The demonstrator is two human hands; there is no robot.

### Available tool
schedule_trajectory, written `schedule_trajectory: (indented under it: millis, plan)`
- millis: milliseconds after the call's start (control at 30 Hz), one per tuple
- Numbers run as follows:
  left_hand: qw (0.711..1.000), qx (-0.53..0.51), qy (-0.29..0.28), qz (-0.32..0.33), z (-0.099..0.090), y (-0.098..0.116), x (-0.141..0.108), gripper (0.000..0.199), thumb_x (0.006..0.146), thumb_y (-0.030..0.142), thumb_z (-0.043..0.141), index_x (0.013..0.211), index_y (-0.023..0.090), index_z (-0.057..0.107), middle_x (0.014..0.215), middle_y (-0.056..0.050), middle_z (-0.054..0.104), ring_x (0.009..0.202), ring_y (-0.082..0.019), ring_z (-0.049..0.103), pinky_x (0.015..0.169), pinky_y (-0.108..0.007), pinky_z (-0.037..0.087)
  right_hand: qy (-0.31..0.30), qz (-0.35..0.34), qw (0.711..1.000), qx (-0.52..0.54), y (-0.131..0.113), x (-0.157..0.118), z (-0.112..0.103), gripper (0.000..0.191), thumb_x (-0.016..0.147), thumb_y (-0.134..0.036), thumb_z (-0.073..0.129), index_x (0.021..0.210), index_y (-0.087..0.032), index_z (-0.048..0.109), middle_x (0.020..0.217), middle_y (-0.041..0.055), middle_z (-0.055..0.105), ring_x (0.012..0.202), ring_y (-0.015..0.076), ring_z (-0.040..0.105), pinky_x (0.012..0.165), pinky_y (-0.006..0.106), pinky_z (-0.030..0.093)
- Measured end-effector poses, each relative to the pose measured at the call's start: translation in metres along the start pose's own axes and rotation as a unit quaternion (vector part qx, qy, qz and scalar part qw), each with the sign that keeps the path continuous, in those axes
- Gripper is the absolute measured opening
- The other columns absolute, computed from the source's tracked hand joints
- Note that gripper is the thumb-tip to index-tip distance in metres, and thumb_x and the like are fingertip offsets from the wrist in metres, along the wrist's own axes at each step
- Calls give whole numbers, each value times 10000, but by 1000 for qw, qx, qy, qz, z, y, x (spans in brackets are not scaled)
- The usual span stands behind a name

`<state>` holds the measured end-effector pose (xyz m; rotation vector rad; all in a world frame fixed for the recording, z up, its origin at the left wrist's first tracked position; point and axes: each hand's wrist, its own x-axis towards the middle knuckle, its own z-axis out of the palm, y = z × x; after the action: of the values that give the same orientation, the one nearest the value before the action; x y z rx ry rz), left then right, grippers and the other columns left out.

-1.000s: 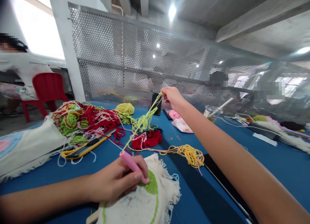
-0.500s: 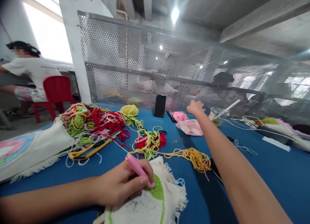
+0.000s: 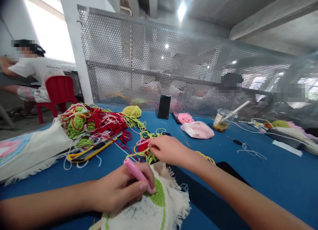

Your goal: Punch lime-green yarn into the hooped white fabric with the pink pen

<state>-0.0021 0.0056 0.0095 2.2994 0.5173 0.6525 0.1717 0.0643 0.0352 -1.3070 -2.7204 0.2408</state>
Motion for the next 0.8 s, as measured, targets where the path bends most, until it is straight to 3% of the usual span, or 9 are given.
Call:
schedule_trajectory:
  millis: [67, 167, 267, 333, 400, 467, 600, 700, 800]
  plan:
    - [1000, -2, -3, 0, 0, 0, 0, 266, 882, 253, 318, 871, 113, 544, 724, -35, 571, 564, -85, 480, 514, -181, 390, 31, 52, 998, -15, 23, 8, -5, 164, 797, -218, 450, 727, -182, 594, 740, -1, 610, 666, 112, 510, 598, 225, 346]
    - [1000, -1, -3, -4, 1, 0, -1, 260, 883, 258, 320, 869, 119, 540, 730, -34, 570, 571, -86, 484, 517, -184, 391, 77, 169, 982, -37, 76, 21, -32, 178, 830, -246, 445, 816, -160, 600, 818, 21, 609, 743, 138, 542, 666, 271, 406]
    - [1000, 4, -3, -8, 1, 0, -1, 244, 884, 252, 328, 860, 126, 536, 693, -15, 554, 567, -82, 481, 520, -181, 387, 114, 305, 944, -45, 133, 23, -65, 256, 841, -293, 464, 1044, -150, 527, 1044, 62, 550, 865, 161, 554, 733, 352, 460]
    - [1000, 1, -8, -10, 1, 0, -1, 254, 886, 258, 321, 865, 123, 534, 670, -10, 545, 552, -78, 477, 514, -177, 383, 130, 385, 913, -39, 163, 16, -83, 285, 838, -279, 472, 1090, -147, 500, 1075, 72, 536, 888, 169, 554, 739, 365, 467]
    - [1000, -2, -13, -14, 1, 0, -1, 270, 886, 271, 311, 874, 120, 534, 687, -21, 557, 547, -79, 479, 508, -179, 385, 145, 448, 881, -38, 184, 4, -92, 238, 856, -277, 436, 1059, -194, 528, 1107, 74, 529, 897, 158, 543, 760, 347, 462]
    - [1000, -5, -15, -18, 1, -1, -1, 277, 882, 275, 309, 882, 119, 537, 733, -41, 578, 563, -85, 492, 517, -185, 393, 157, 483, 860, -41, 195, -8, -93, 250, 845, -272, 459, 1048, -150, 540, 1107, 110, 522, 909, 162, 542, 775, 322, 452]
    - [999, -14, -17, -25, 0, -1, -1, 282, 879, 270, 306, 879, 111, 539, 756, -53, 578, 572, -89, 497, 524, -187, 402, 164, 481, 860, -51, 196, -20, -81, 292, 836, -275, 477, 1095, -143, 500, 1097, 84, 525, 915, 178, 545, 759, 370, 459]
    - [1000, -8, -19, -24, 1, -1, 0, 282, 881, 276, 307, 883, 115, 538, 690, -29, 549, 537, -83, 471, 495, -182, 388, 146, 400, 904, -38, 178, -12, -73, 303, 835, -278, 477, 1112, -155, 487, 1110, 76, 517, 929, 183, 540, 767, 385, 453]
    - [1000, -5, -15, -21, 1, 0, 0, 274, 882, 271, 311, 879, 119, 539, 690, -26, 542, 528, -80, 462, 483, -179, 379, 78, 258, 963, 15, 134, -3, -68, 288, 833, -251, 459, 1101, -174, 532, 1090, 78, 554, 929, 169, 536, 803, 308, 424]
